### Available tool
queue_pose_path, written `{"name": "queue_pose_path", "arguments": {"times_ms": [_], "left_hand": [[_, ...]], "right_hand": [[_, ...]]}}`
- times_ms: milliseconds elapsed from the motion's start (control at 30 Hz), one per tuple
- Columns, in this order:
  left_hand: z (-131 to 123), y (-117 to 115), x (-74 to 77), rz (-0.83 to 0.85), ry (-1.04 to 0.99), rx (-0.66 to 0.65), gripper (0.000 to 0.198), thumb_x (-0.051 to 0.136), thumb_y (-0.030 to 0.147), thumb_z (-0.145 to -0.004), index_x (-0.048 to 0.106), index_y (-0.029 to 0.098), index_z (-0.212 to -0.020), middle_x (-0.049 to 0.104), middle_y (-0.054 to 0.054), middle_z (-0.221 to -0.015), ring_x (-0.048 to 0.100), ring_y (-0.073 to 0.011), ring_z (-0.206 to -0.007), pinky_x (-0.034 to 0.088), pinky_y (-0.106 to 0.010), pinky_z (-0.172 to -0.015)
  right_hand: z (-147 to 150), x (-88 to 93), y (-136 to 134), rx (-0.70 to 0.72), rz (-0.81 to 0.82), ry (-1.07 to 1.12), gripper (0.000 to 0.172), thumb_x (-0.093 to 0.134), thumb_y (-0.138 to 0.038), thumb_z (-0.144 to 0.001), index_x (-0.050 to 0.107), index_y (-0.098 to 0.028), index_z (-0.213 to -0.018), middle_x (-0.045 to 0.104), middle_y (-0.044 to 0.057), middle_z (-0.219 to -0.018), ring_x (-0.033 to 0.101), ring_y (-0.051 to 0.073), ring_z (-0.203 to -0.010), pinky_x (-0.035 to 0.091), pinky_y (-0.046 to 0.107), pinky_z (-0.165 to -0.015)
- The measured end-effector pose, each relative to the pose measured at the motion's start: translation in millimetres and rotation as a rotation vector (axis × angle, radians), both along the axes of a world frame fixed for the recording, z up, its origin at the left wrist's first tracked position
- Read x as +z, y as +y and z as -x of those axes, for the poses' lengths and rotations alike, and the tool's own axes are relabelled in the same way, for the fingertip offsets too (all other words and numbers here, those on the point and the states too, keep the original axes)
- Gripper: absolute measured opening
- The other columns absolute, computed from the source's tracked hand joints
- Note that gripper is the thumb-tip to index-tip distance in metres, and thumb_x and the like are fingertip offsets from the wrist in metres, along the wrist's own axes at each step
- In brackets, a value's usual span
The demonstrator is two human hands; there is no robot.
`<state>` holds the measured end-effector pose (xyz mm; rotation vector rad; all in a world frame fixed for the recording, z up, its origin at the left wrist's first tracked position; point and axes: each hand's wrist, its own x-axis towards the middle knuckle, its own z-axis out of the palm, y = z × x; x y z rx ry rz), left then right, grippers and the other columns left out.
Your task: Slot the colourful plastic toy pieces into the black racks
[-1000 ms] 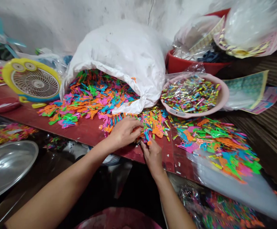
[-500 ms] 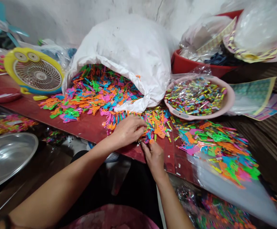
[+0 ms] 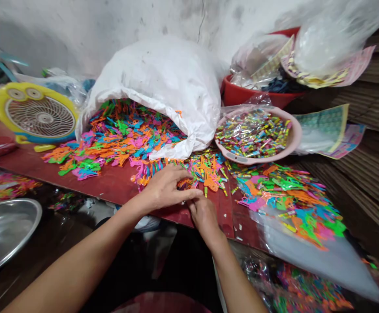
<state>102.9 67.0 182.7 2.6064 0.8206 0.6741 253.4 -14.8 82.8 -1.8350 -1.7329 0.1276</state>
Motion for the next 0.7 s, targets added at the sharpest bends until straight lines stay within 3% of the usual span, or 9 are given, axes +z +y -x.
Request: {"name": "queue_pose_path", "arguments": {"times_ms": [167, 333, 600, 700], "left_hand": [[-8, -1, -2.4, -0.071, 0.048, 0.076, 0.03, 0.052, 0.044, -0.094, 0.069, 0.021, -0.084, 0.067, -0.004, -0.09, 0.059, -0.0207, -0.09, 0.043, -0.031, -0.075], [-12, -1, -3.5, -0.101, 0.077, 0.086, 0.027, 0.052, 0.039, -0.094, 0.065, 0.021, -0.08, 0.066, -0.003, -0.087, 0.058, -0.0196, -0.088, 0.042, -0.03, -0.073], [-15, 0, -6.0, -0.144, 0.1, 0.122, 0.021, 0.055, 0.039, -0.092, 0.066, 0.023, -0.085, 0.065, -0.002, -0.087, 0.057, -0.0207, -0.088, 0.041, -0.03, -0.069], [-16, 0, -5.1, -0.121, 0.098, 0.114, 0.019, 0.058, 0.036, -0.091, 0.07, 0.025, -0.101, 0.067, -0.002, -0.093, 0.058, -0.0212, -0.091, 0.044, -0.031, -0.075]], "right_hand": [[-4, 8.9, 9, -0.025, 0.204, -0.092, 0.027, 0.045, -0.03, -0.097, 0.067, -0.015, -0.095, 0.073, 0.012, -0.087, 0.067, 0.021, -0.077, 0.036, 0.027, -0.064], [-10, 12.8, 14, 0.026, 0.268, -0.07, 0.025, 0.046, -0.028, -0.097, 0.067, -0.014, -0.098, 0.074, 0.012, -0.093, 0.067, 0.02, -0.081, 0.038, 0.026, -0.068], [-9, 12.4, 12, 0.036, 0.282, -0.078, 0.028, 0.043, -0.03, -0.099, 0.067, -0.014, -0.103, 0.074, 0.013, -0.097, 0.068, 0.022, -0.085, 0.037, 0.027, -0.069], [-11, 10.1, 10, 0.06, 0.232, 0.012, 0.024, 0.045, -0.024, -0.098, 0.066, -0.014, -0.1, 0.074, 0.011, -0.094, 0.065, 0.019, -0.08, 0.036, 0.025, -0.067]]}}
